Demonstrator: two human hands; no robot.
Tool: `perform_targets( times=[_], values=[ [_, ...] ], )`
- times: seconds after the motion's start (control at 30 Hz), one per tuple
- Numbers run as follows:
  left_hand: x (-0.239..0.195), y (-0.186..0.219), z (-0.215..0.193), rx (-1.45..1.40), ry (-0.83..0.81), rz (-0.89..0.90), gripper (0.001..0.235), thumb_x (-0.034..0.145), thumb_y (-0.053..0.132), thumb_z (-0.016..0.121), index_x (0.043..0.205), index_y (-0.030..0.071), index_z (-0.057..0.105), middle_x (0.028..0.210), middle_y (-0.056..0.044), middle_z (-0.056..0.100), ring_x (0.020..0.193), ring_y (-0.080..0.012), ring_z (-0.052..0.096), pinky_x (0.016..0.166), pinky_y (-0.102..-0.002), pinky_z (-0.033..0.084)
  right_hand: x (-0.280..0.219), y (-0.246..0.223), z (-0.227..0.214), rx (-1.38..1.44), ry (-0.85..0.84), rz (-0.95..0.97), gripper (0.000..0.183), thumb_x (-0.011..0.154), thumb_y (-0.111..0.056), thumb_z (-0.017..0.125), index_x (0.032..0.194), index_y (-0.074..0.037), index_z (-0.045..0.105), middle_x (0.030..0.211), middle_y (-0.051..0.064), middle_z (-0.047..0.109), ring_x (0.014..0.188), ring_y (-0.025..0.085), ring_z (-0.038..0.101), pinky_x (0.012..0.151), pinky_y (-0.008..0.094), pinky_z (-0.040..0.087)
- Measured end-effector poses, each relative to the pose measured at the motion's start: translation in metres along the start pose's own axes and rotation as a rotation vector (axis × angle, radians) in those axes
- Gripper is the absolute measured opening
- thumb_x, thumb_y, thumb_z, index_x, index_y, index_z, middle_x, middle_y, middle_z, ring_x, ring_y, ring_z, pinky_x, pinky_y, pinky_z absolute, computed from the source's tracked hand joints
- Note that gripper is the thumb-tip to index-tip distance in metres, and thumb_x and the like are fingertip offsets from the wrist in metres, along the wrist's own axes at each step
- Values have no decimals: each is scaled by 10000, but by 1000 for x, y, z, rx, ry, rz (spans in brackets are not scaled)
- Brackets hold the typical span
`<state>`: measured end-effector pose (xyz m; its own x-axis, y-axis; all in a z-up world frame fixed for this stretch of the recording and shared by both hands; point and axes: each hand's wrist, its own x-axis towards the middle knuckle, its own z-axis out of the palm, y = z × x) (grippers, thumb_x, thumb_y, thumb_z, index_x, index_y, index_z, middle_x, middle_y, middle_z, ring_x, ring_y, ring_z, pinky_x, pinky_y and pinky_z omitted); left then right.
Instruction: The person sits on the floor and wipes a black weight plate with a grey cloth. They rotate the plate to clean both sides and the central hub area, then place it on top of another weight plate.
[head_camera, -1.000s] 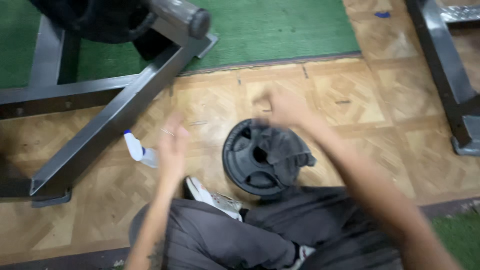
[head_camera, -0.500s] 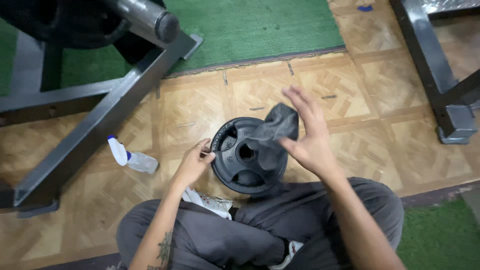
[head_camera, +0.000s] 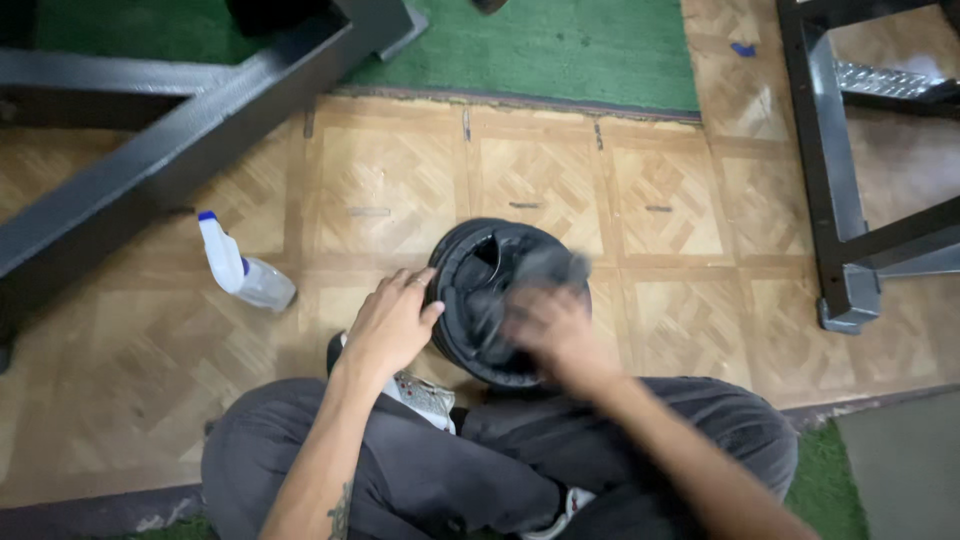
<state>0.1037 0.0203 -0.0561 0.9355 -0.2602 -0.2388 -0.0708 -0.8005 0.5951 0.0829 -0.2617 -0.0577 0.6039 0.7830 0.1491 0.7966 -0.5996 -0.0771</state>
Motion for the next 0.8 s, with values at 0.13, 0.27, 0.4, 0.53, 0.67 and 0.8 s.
perform_targets(
  times=[0.13, 0.27, 0.4, 0.53, 0.67, 0.8],
  values=[
    [0, 9, -2, -28, -70, 9, 560, 980, 338, 561, 1471, 71, 519, 1290, -183, 636, 1190, -400, 633, 981, -543, 524, 17, 71, 2, 58, 359, 331, 319, 894, -88, 572, 1142, -198, 741, 1179, 131, 669, 1125, 390, 632, 923, 504, 487],
    [3, 8, 3, 0, -84, -5, 569, 987, 332, 549, 1485, 62, 487, 1288, -186, 630, 1182, -404, 635, 974, -552, 528, 55, 29, 22, 23, 266, 714, 545, 827, -86, 588, 1323, -304, 652, 1335, 125, 538, 1173, 440, 498, 919, 614, 430],
    [-4, 13, -4, 37, -87, -2, 567, 983, 308, 569, 1481, 50, 492, 1241, -196, 652, 1148, -414, 653, 940, -560, 543, 57, 6, 18, 78, 268, 433, 465, 809, -257, 547, 1260, -281, 656, 1332, 104, 524, 1287, 406, 454, 995, 542, 348],
    [-13, 16, -15, 9, -134, -34, 614, 972, 284, 572, 1535, 82, 436, 1231, -226, 651, 1152, -450, 639, 952, -593, 530, 51, 41, 9, 99, 140, 226, 531, 776, -232, 546, 1289, -302, 662, 1445, 123, 503, 1314, 424, 453, 1051, 592, 350],
    [-7, 10, -7, -16, -154, -99, 615, 959, 278, 583, 1540, 112, 462, 1224, -204, 673, 1171, -422, 651, 942, -571, 546, 85, 25, 32, 68, 310, 429, 504, 709, -26, 566, 1172, -212, 632, 1161, 111, 540, 1117, 429, 522, 955, 568, 441],
    [-5, -9, 5, 32, -107, -123, 375, 926, 277, 583, 1197, 76, 747, 1061, -217, 745, 1037, -436, 713, 848, -573, 575, 117, -36, 40, 316, 536, 19, 379, 917, -150, 343, 1063, -180, 691, 968, 68, 665, 995, 323, 654, 894, 503, 499]
  ],
)
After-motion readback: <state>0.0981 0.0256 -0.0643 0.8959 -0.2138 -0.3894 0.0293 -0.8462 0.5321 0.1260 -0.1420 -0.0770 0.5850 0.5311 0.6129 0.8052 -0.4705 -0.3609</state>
